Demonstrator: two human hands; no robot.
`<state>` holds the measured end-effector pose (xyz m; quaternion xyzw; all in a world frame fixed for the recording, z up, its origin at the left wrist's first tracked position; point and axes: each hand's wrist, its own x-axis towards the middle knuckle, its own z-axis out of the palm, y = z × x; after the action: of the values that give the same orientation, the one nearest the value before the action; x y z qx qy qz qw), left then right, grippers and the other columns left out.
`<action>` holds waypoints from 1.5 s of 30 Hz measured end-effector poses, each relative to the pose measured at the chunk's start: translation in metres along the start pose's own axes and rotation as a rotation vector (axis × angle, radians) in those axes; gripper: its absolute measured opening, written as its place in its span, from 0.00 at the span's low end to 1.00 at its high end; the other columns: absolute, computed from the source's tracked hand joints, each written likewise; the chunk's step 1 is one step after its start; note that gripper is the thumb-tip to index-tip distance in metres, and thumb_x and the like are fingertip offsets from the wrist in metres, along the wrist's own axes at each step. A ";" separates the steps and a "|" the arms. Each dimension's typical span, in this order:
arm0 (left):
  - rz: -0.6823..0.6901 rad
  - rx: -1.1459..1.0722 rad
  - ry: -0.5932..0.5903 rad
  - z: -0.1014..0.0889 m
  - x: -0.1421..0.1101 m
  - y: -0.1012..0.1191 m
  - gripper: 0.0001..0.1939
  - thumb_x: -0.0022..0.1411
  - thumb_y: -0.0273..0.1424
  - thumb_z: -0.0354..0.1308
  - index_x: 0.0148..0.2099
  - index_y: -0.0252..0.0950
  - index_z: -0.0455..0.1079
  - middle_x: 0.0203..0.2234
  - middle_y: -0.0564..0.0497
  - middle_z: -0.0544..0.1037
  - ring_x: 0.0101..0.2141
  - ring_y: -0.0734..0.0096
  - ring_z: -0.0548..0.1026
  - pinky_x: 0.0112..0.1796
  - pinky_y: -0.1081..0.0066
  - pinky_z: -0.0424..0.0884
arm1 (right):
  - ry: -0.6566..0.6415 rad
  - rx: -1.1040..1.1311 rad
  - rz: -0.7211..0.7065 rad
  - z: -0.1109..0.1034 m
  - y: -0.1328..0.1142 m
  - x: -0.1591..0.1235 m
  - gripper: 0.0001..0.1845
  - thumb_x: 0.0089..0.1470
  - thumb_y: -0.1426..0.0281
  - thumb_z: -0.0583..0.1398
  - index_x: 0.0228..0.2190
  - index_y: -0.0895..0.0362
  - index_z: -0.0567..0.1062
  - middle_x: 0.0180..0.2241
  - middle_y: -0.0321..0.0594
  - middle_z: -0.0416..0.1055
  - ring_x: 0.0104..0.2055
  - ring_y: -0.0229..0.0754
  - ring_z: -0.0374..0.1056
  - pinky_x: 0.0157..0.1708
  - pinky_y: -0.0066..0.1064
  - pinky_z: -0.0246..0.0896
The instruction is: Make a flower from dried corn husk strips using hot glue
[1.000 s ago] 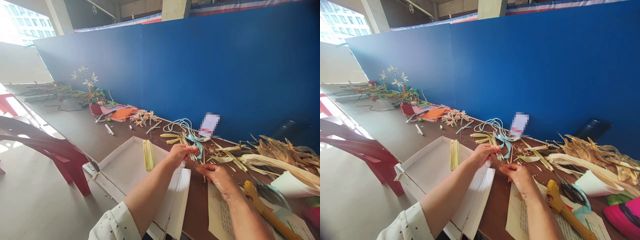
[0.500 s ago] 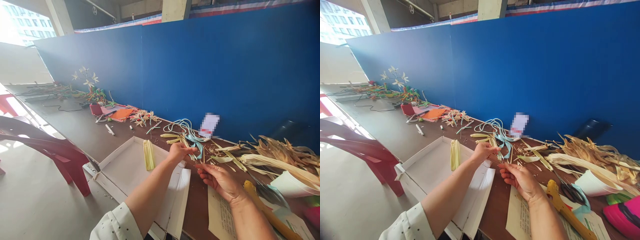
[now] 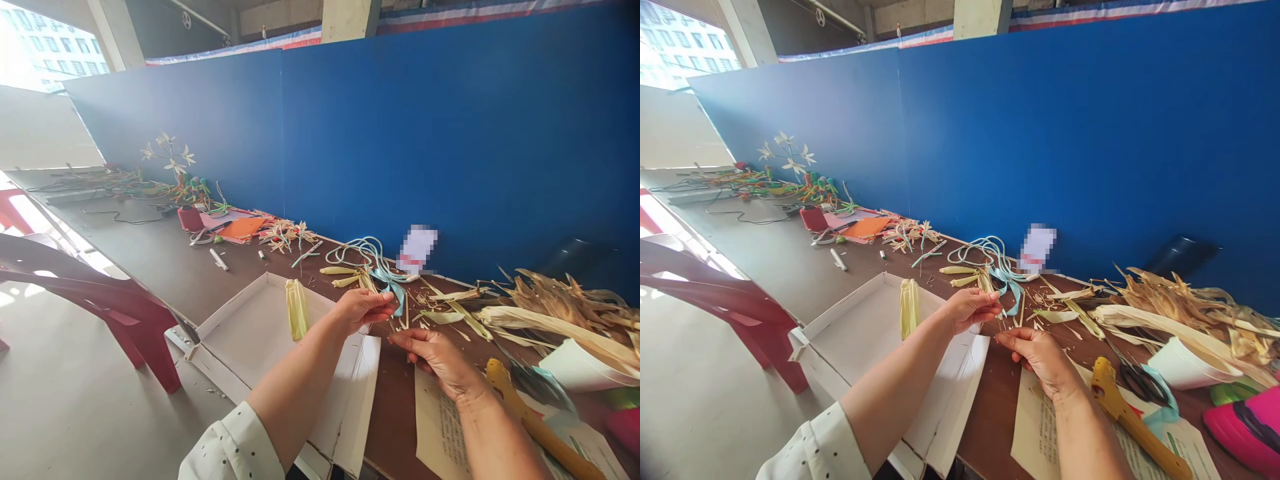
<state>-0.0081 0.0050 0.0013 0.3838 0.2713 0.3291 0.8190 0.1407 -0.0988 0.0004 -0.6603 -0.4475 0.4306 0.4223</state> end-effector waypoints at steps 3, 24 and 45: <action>0.008 -0.017 -0.047 0.002 -0.002 0.000 0.06 0.50 0.22 0.66 0.28 0.27 0.70 0.27 0.45 0.78 0.31 0.74 0.77 0.38 0.77 0.73 | 0.020 0.040 0.056 -0.003 0.005 0.004 0.15 0.33 0.59 0.70 0.24 0.56 0.80 0.15 0.32 0.61 0.20 0.32 0.52 0.19 0.25 0.42; 0.101 0.072 -0.113 0.001 -0.006 0.003 0.19 0.42 0.37 0.72 0.32 0.29 0.73 0.32 0.46 0.77 0.26 0.82 0.70 0.28 0.78 0.64 | 0.188 -0.069 -0.126 -0.004 0.006 0.007 0.19 0.32 0.55 0.69 0.17 0.55 0.71 0.18 0.32 0.64 0.23 0.37 0.57 0.24 0.30 0.48; 0.162 0.065 0.054 0.010 0.001 -0.001 0.15 0.48 0.32 0.69 0.27 0.30 0.65 0.22 0.49 0.76 0.23 0.76 0.75 0.30 0.74 0.72 | 0.327 -0.130 -0.097 -0.001 0.000 0.009 0.30 0.39 0.42 0.62 0.33 0.55 0.74 0.29 0.41 0.74 0.31 0.44 0.67 0.31 0.33 0.57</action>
<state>-0.0005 0.0005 0.0058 0.4218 0.2718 0.3958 0.7691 0.1441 -0.0908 -0.0011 -0.7252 -0.4309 0.2668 0.4662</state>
